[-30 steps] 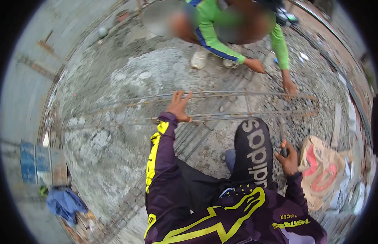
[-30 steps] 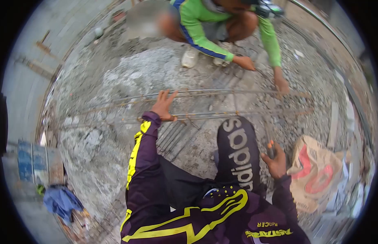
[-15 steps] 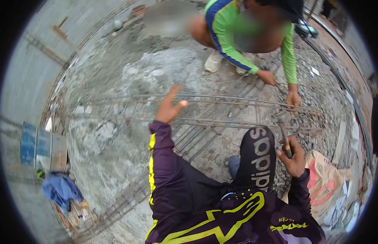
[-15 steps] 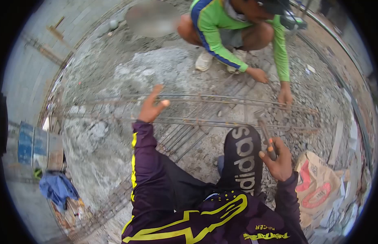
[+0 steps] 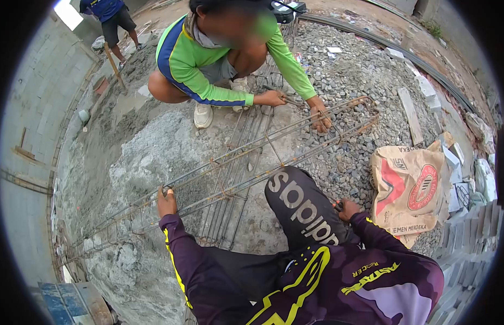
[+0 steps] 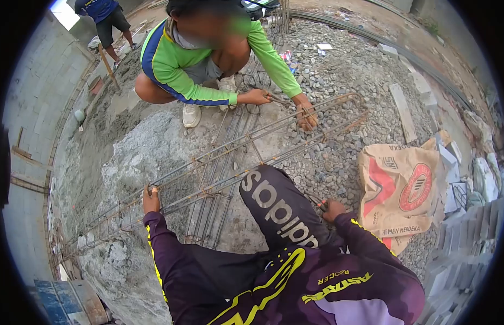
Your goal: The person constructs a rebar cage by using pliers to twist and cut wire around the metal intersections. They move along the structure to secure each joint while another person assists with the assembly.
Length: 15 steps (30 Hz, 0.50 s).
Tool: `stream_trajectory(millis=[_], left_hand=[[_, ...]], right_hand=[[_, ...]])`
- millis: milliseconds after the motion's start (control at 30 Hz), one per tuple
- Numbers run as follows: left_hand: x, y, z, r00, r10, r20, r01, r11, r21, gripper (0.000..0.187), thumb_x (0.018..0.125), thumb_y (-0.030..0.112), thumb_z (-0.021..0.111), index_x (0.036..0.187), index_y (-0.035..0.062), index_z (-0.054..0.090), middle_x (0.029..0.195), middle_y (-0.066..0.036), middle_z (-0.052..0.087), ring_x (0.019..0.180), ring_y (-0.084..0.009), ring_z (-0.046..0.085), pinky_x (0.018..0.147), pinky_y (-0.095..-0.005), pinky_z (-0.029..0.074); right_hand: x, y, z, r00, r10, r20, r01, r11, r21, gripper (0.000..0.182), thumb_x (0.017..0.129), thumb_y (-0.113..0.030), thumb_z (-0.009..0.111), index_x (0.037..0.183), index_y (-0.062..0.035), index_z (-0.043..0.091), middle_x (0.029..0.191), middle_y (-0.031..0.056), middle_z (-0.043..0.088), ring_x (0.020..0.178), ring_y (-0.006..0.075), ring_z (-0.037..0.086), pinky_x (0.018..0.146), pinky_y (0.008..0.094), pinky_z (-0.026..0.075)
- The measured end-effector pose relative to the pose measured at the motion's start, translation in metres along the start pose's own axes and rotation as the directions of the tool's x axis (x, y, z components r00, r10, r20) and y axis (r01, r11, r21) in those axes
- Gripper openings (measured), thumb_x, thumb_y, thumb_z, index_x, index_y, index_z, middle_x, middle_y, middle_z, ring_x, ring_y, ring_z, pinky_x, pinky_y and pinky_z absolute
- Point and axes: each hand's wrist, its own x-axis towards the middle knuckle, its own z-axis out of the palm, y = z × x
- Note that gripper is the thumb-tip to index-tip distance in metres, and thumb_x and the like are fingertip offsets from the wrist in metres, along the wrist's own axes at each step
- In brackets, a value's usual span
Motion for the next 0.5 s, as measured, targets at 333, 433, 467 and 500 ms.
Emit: stream_trajectory(millis=[333,433,467,500], left_hand=[[0.019,-0.035,0.014,0.996,-0.062,0.069,0.066,0.996,-0.061,0.058,0.089,0.026,0.053,0.145,0.0183,0.039,0.119,-0.012,0.065,0.108,-0.0326,0.061,0.091,-0.0424,0.046],[0.017,-0.030,0.011,0.994,-0.045,0.097,0.052,0.996,-0.071,0.061,0.088,0.018,0.051,0.147,0.0148,0.035,0.121,-0.012,0.063,0.100,-0.0271,0.061,0.087,-0.0384,0.047],[0.019,-0.027,0.010,0.995,-0.019,0.094,0.025,0.998,-0.062,0.063,0.087,0.013,0.050,0.148,0.0107,0.033,0.121,-0.015,0.063,0.091,-0.0229,0.062,0.082,-0.0346,0.048],[0.020,-0.023,0.007,0.996,0.006,0.086,-0.001,0.998,-0.055,0.065,0.086,0.007,0.048,0.148,0.0067,0.031,0.121,-0.017,0.062,0.082,-0.0187,0.063,0.077,-0.0307,0.049]], right_hand=[[-0.013,-0.049,-0.068,0.922,-0.355,-0.152,0.385,0.815,0.433,0.041,0.075,-0.015,0.071,0.110,0.0005,0.058,0.079,0.0105,0.058,0.073,0.0187,0.053,0.070,0.0343,0.045],[-0.025,-0.091,-0.104,0.905,-0.396,-0.158,0.408,0.698,0.589,0.040,0.077,-0.014,0.069,0.112,0.0002,0.058,0.073,0.0060,0.054,0.070,0.0160,0.049,0.067,0.0321,0.043],[-0.025,-0.102,-0.112,0.829,-0.493,-0.265,0.549,0.623,0.557,0.037,0.081,-0.012,0.066,0.115,-0.0011,0.057,0.071,0.0027,0.054,0.064,0.0119,0.051,0.062,0.0284,0.043],[-0.033,-0.123,-0.129,0.832,-0.514,-0.211,0.508,0.549,0.664,0.037,0.082,-0.012,0.065,0.117,-0.0013,0.057,0.071,0.0023,0.054,0.062,0.0111,0.052,0.060,0.0271,0.043]])
